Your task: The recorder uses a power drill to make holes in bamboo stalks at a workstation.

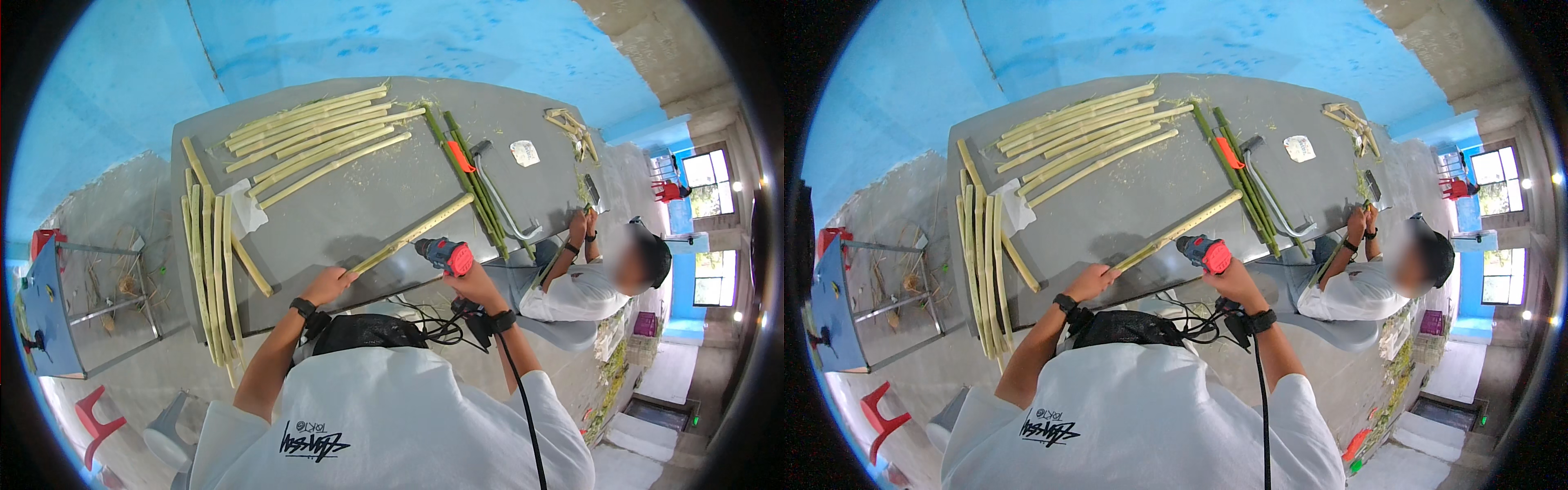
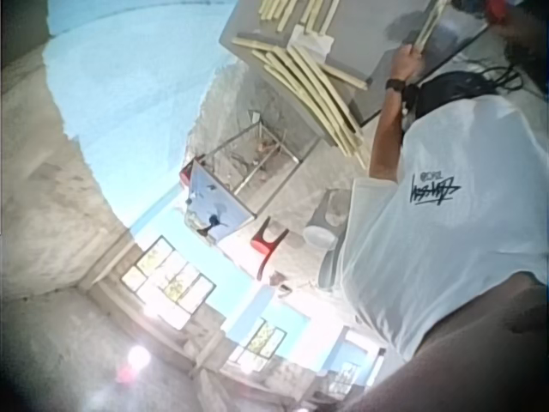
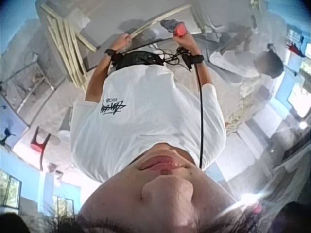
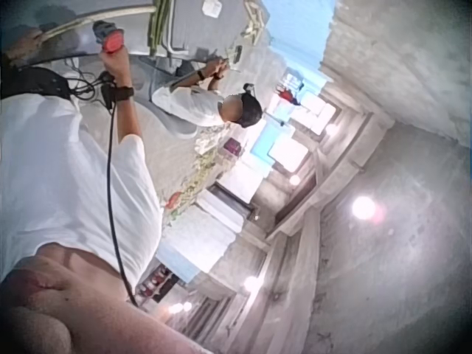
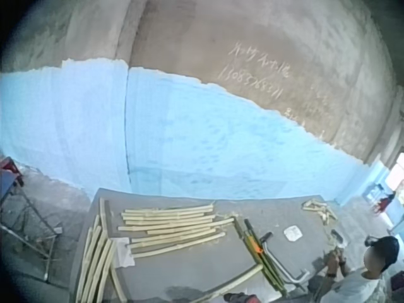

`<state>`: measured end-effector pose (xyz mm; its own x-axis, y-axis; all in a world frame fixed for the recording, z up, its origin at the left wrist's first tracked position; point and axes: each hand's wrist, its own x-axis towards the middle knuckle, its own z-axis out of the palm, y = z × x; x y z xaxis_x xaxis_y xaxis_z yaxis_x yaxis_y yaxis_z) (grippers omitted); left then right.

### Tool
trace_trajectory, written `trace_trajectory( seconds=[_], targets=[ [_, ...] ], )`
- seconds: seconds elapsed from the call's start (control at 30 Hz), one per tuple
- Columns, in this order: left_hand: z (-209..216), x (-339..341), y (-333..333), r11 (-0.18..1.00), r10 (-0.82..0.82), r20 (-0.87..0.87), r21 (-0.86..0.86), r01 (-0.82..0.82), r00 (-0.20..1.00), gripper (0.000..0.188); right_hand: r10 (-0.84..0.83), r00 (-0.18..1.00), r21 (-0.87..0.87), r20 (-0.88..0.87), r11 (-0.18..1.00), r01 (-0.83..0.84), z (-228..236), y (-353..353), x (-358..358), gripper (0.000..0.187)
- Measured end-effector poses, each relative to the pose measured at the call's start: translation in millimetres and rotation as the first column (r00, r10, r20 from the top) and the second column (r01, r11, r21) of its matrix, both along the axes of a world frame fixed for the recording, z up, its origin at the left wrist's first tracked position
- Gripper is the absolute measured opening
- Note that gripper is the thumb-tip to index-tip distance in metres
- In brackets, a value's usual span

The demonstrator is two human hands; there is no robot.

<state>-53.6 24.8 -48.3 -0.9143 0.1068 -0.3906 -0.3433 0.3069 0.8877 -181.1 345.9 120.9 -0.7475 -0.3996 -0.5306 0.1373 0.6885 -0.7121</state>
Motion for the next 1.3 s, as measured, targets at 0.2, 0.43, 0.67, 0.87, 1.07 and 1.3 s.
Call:
trace_trajectory(
  seconds=[0.2,0.43,0.67,0.87,1.07,1.3],
  targets=[
    [-4,0,1,0.998,0.01,-0.046,-0.057,-0.012,0.999,0.054,0.058,0.996,-0.003,-0.073,0.998,-0.058,-1,-1,0,0.029],
    [4,-2,0,0.999,0.0,0.06,-0.048,0.003,0.998,0.055,0.05,0.998,-0.025,-0.049,0.998,-0.051,-4,-4,1,0.03],
    [-6,-1,1,0.992,-0.047,-0.073,-0.121,0.038,0.996,0.056,0.062,0.993,-0.067,-0.099,0.995,-0.068,1,-9,3,0.029],
    [-10,-7,-1,0.997,-0.063,0.138,-0.034,0.068,0.989,0.057,0.107,0.985,-0.007,-0.135,0.994,-0.109,4,-16,4,0.027],
    [-5,-5,0,0.993,-0.061,0.021,-0.099,0.063,0.998,0.056,0.027,0.998,0.027,-0.05,0.999,-0.026,8,-22,2,0.026],
    [5,-3,-3,0.989,-0.071,-0.018,-0.13,0.069,0.997,0.055,0.031,0.999,0.055,-0.034,0.998,-0.029,9,-26,5,0.025]
  ],
)
